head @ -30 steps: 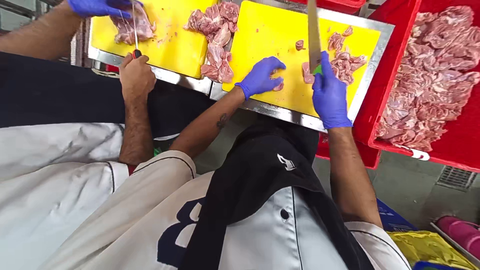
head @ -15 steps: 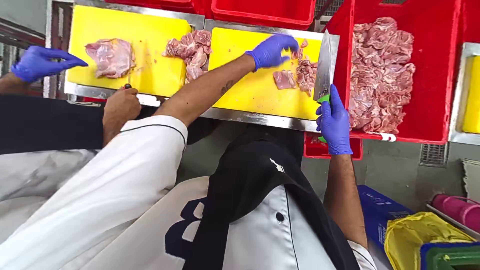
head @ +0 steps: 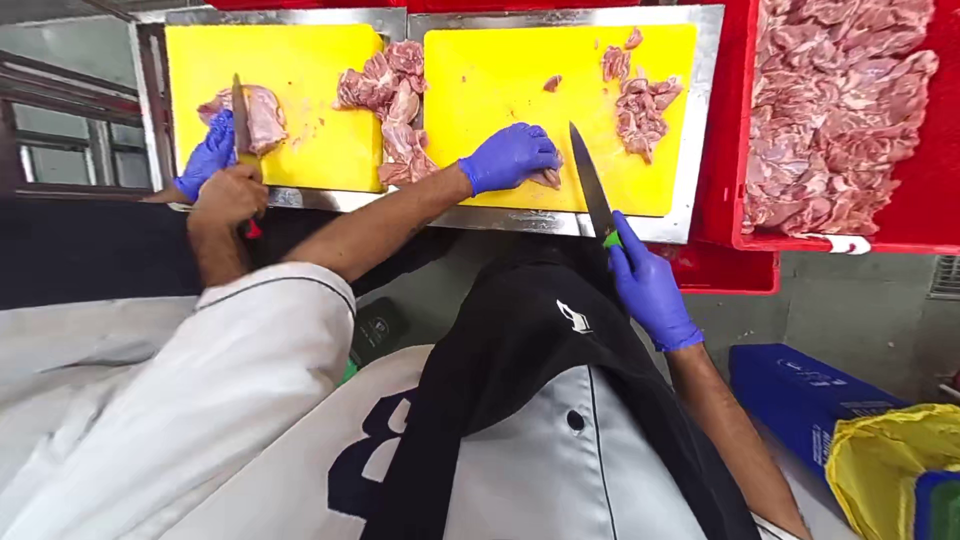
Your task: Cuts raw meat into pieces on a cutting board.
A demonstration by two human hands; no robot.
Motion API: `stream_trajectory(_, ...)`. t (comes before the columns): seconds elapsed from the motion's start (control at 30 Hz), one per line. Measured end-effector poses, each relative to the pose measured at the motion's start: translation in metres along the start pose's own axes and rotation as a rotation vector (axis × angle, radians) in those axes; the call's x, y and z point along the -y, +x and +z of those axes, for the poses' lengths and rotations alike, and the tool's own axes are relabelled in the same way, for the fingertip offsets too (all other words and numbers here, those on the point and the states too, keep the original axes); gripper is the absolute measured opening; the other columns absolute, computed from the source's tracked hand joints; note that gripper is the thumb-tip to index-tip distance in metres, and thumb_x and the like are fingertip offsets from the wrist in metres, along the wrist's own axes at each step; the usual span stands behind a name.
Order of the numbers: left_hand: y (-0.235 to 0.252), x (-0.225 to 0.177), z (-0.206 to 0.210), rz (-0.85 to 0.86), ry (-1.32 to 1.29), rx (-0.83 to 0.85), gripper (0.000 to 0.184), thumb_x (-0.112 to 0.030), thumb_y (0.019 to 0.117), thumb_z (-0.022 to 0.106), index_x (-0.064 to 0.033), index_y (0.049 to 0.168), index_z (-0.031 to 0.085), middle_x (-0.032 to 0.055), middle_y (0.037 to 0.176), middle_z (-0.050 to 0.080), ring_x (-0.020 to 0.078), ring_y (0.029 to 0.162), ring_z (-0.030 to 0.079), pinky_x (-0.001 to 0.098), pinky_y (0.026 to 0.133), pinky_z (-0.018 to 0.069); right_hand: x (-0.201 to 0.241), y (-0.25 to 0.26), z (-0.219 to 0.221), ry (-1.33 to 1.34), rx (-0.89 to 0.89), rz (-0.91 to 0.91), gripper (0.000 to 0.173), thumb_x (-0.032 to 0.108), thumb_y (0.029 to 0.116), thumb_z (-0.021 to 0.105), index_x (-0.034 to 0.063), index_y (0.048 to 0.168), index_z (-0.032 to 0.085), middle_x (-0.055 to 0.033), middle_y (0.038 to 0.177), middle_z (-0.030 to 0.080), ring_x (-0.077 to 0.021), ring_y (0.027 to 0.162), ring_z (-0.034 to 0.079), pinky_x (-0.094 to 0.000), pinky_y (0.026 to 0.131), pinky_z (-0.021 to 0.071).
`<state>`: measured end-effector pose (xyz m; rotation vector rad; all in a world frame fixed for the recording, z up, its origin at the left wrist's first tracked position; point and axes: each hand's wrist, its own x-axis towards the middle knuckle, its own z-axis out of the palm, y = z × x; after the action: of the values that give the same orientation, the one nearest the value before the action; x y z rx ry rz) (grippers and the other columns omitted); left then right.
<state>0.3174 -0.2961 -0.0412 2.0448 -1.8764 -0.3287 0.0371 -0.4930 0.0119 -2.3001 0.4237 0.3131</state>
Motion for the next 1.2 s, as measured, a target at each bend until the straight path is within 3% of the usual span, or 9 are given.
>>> stream_trajectory(0.1, -0.018, -0.01, 0.021, -0.175, -0.09, -0.297, 0.02, -0.015, 0.0993, 0.062, -0.0085, 0.113, 0.075, 0.0139, 0.121, 0.071, 0.0321, 0.124, 0.063, 0.0488, 0.109, 0.0484, 0.001, -0.012, 0.012, -0.053, 0.057, -0.045, 0.051, 0.028, 0.1095, 0.038, 0.0184, 0.16, 0.039, -0.0129, 0.091, 0.072, -0.0275, 0.074, 0.069, -0.0506, 0.071, 0.0567)
stream_trajectory(0.2, -0.022, -0.019, 0.036, -0.314, -0.213, -0.467, 0.015, -0.017, 0.0969, 0.069, -0.0051, 0.104, 0.076, 0.0147, 0.111, 0.073, 0.0281, 0.113, 0.068, 0.0431, 0.098, 0.0549, 0.001, -0.016, 0.01, -0.13, 0.126, -0.059, 0.052, 0.027, 0.1093, 0.038, 0.0191, 0.161, 0.037, -0.0175, 0.097, 0.073, -0.0343, 0.08, 0.071, -0.0544, 0.074, 0.056)
stream_trajectory(0.53, -0.014, -0.023, 0.038, -0.473, -0.287, -0.461, 0.013, -0.015, 0.0962, 0.069, -0.0042, 0.1, 0.075, 0.0107, 0.101, 0.074, 0.0217, 0.1, 0.071, 0.0378, 0.094, 0.057, 0.023, 0.067, 0.03, -0.072, 0.096, -0.069, 0.054, 0.029, 0.11, 0.041, 0.0292, 0.163, 0.031, -0.0164, 0.086, 0.07, -0.0343, 0.074, 0.068, -0.0567, 0.069, 0.055)
stream_trajectory(0.7, -0.005, -0.018, 0.016, -0.752, -0.127, -0.34, 0.069, -0.045, 0.0764, 0.086, -0.0082, 0.13, 0.062, 0.0142, 0.132, 0.062, 0.0319, 0.124, 0.059, 0.0512, 0.102, 0.0515, -0.016, 0.005, -0.002, -0.094, 0.182, -0.02, 0.05, 0.034, 0.1099, 0.039, 0.0295, 0.16, 0.039, -0.0154, 0.097, 0.073, -0.0325, 0.082, 0.071, -0.0568, 0.076, 0.0562)
stream_trajectory(0.77, 0.003, -0.01, 0.003, -0.664, -0.108, -0.187, 0.082, -0.044, 0.0778, 0.086, -0.0151, 0.147, 0.053, 0.0138, 0.151, 0.051, 0.0354, 0.14, 0.048, 0.0563, 0.11, 0.0442, -0.025, 0.021, -0.013, -0.026, 0.136, 0.042, 0.049, 0.038, 0.1103, 0.038, 0.0321, 0.159, 0.041, -0.0124, 0.097, 0.073, -0.0276, 0.079, 0.07, -0.0546, 0.074, 0.0567)
stream_trajectory(0.83, 0.014, 0.004, -0.011, -0.474, -0.114, 0.027, 0.068, -0.036, 0.085, 0.081, -0.0211, 0.146, 0.056, 0.0122, 0.158, 0.044, 0.0375, 0.148, 0.036, 0.062, 0.114, 0.0365, -0.031, 0.048, -0.022, 0.065, 0.029, 0.124, 0.05, 0.038, 0.1105, 0.037, 0.032, 0.16, 0.036, -0.0126, 0.099, 0.072, -0.0259, 0.073, 0.068, -0.052, 0.068, 0.057)
stream_trajectory(0.97, 0.028, 0.02, -0.026, -0.178, 0.043, 0.295, 0.024, -0.034, 0.0891, 0.073, -0.0194, 0.108, 0.073, 0.0112, 0.13, 0.062, 0.0395, 0.138, 0.044, 0.0666, 0.111, 0.0319, -0.029, 0.049, -0.042, 0.093, -0.082, 0.112, 0.05, 0.034, 0.1102, 0.039, 0.032, 0.16, 0.037, -0.0091, 0.091, 0.069, -0.0198, 0.062, 0.062, -0.0439, 0.057, 0.054)
stream_trajectory(1.07, 0.019, 0.026, -0.04, -0.177, -0.037, 0.311, 0.028, -0.036, 0.0954, 0.067, -0.0103, 0.106, 0.069, 0.0114, 0.103, 0.069, 0.0354, 0.113, 0.06, 0.0637, 0.108, 0.0331, -0.021, 0.043, -0.039, 0.045, -0.169, 0.071, 0.051, 0.031, 0.1099, 0.039, 0.0286, 0.161, 0.036, -0.0101, 0.088, 0.068, -0.0211, 0.065, 0.062, -0.0458, 0.061, 0.0538)
stream_trajectory(1.2, -0.005, 0.023, -0.074, -0.358, -0.452, 0.107, 0.028, -0.028, 0.1009, 0.064, -0.0016, 0.11, 0.064, 0.0121, 0.095, 0.068, 0.022, 0.089, 0.068, 0.0445, 0.085, 0.0573, 0.024, 0.062, -0.004, 0.058, -0.084, -0.046, 0.054, 0.026, 0.1085, 0.041, 0.0267, 0.162, 0.034, -0.0135, 0.088, 0.069, -0.0272, 0.072, 0.066, -0.0527, 0.068, 0.0552)
